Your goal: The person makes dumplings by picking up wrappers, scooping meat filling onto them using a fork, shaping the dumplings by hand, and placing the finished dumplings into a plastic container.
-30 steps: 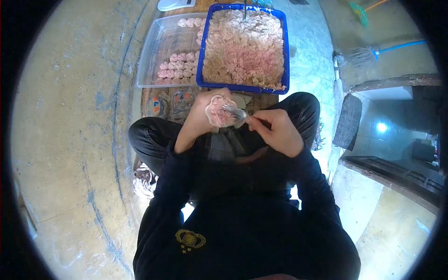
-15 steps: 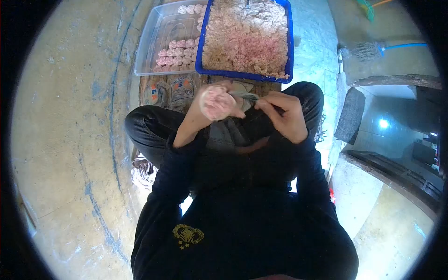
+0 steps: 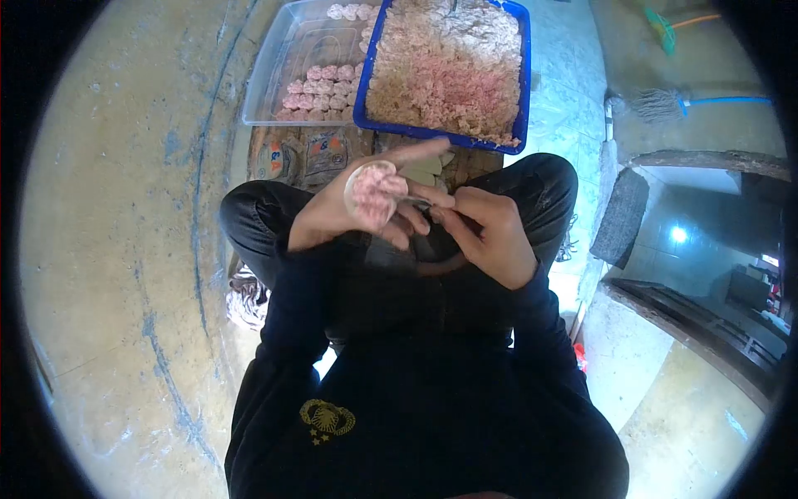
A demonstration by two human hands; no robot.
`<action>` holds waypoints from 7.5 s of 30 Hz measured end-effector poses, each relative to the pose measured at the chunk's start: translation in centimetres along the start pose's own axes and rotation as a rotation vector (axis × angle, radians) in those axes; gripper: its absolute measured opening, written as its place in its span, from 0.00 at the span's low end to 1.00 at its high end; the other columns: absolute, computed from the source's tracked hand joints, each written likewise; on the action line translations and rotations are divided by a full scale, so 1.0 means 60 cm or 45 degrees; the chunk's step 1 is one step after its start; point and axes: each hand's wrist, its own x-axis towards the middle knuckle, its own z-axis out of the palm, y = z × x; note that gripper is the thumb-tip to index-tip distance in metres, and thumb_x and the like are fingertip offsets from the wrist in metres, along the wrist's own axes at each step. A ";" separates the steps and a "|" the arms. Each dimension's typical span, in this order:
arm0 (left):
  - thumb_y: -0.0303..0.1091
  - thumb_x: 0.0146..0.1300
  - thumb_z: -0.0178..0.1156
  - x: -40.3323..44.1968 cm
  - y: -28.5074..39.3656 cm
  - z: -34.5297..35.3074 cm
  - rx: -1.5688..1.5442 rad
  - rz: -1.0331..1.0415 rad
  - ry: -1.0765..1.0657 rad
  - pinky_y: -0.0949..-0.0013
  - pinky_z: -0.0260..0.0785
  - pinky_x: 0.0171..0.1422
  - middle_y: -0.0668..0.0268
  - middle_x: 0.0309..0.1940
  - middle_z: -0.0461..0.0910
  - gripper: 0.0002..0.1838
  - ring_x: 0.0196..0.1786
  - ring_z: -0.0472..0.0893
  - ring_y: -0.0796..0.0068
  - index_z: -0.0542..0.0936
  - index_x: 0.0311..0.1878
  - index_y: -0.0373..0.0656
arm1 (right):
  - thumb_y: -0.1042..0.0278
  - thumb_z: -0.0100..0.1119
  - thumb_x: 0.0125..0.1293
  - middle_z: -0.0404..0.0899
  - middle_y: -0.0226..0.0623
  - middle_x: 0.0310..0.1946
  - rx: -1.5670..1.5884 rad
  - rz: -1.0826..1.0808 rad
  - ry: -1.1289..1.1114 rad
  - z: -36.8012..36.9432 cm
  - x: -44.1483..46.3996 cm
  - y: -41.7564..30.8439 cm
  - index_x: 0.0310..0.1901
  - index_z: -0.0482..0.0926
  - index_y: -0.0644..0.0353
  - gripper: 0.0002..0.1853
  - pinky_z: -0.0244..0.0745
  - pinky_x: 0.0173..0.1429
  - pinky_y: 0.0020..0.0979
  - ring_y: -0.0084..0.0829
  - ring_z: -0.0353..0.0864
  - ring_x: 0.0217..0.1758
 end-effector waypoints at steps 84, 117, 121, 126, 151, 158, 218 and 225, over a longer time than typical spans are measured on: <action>0.21 0.57 0.74 0.010 -0.087 -0.070 0.718 0.460 0.452 0.73 0.77 0.40 0.66 0.34 0.85 0.12 0.36 0.84 0.80 0.84 0.44 0.34 | 0.66 0.69 0.66 0.81 0.44 0.24 -0.410 -0.088 0.263 0.001 0.000 -0.011 0.32 0.88 0.61 0.08 0.75 0.33 0.44 0.45 0.82 0.28; 0.28 0.52 0.79 0.024 -0.120 -0.083 0.798 0.604 0.546 0.70 0.75 0.53 0.67 0.41 0.84 0.21 0.44 0.81 0.80 0.83 0.48 0.36 | 0.62 0.65 0.71 0.81 0.48 0.24 -0.685 -0.008 -0.106 -0.002 0.064 -0.065 0.33 0.83 0.62 0.12 0.75 0.34 0.46 0.50 0.84 0.28; 0.29 0.53 0.79 0.019 -0.109 -0.072 0.706 0.642 0.511 0.69 0.74 0.57 0.66 0.49 0.84 0.28 0.49 0.80 0.80 0.79 0.56 0.35 | 0.64 0.67 0.70 0.81 0.47 0.23 -0.622 0.087 0.028 -0.002 0.059 -0.078 0.33 0.82 0.63 0.11 0.74 0.31 0.45 0.49 0.83 0.26; 0.31 0.54 0.79 0.024 -0.082 -0.045 0.596 0.871 0.564 0.65 0.75 0.59 0.61 0.51 0.86 0.31 0.51 0.83 0.72 0.80 0.61 0.38 | 0.67 0.69 0.68 0.80 0.45 0.22 -0.487 0.136 0.127 -0.006 0.045 -0.095 0.33 0.81 0.62 0.10 0.73 0.29 0.39 0.43 0.82 0.23; 0.30 0.62 0.74 0.046 -0.118 -0.104 0.246 0.257 0.711 0.75 0.75 0.35 0.64 0.43 0.87 0.13 0.29 0.79 0.82 0.87 0.47 0.34 | 0.68 0.64 0.63 0.86 0.48 0.30 -1.493 -0.144 -0.707 -0.175 0.267 0.196 0.28 0.87 0.60 0.08 0.83 0.42 0.49 0.51 0.88 0.36; 0.30 0.61 0.76 0.052 -0.101 -0.084 0.387 0.446 0.517 0.71 0.75 0.56 0.67 0.44 0.87 0.17 0.49 0.83 0.79 0.85 0.52 0.36 | 0.63 0.70 0.67 0.82 0.45 0.20 -1.061 0.044 -0.570 -0.205 0.204 0.063 0.34 0.89 0.63 0.11 0.76 0.33 0.45 0.48 0.83 0.23; 0.29 0.56 0.81 0.042 -0.123 -0.075 0.223 0.462 0.628 0.73 0.74 0.38 0.66 0.31 0.86 0.13 0.33 0.81 0.83 0.82 0.32 0.38 | 0.78 0.57 0.68 0.81 0.46 0.36 -1.148 0.243 -0.154 -0.039 -0.020 0.022 0.59 0.81 0.66 0.18 0.81 0.35 0.40 0.40 0.86 0.38; 0.30 0.54 0.82 0.046 -0.124 -0.056 0.585 0.662 0.520 0.72 0.75 0.42 0.67 0.34 0.87 0.14 0.36 0.81 0.83 0.83 0.35 0.38 | 0.72 0.62 0.74 0.81 0.45 0.25 -0.244 0.112 0.138 -0.006 0.019 -0.025 0.46 0.85 0.70 0.09 0.73 0.34 0.30 0.30 0.76 0.23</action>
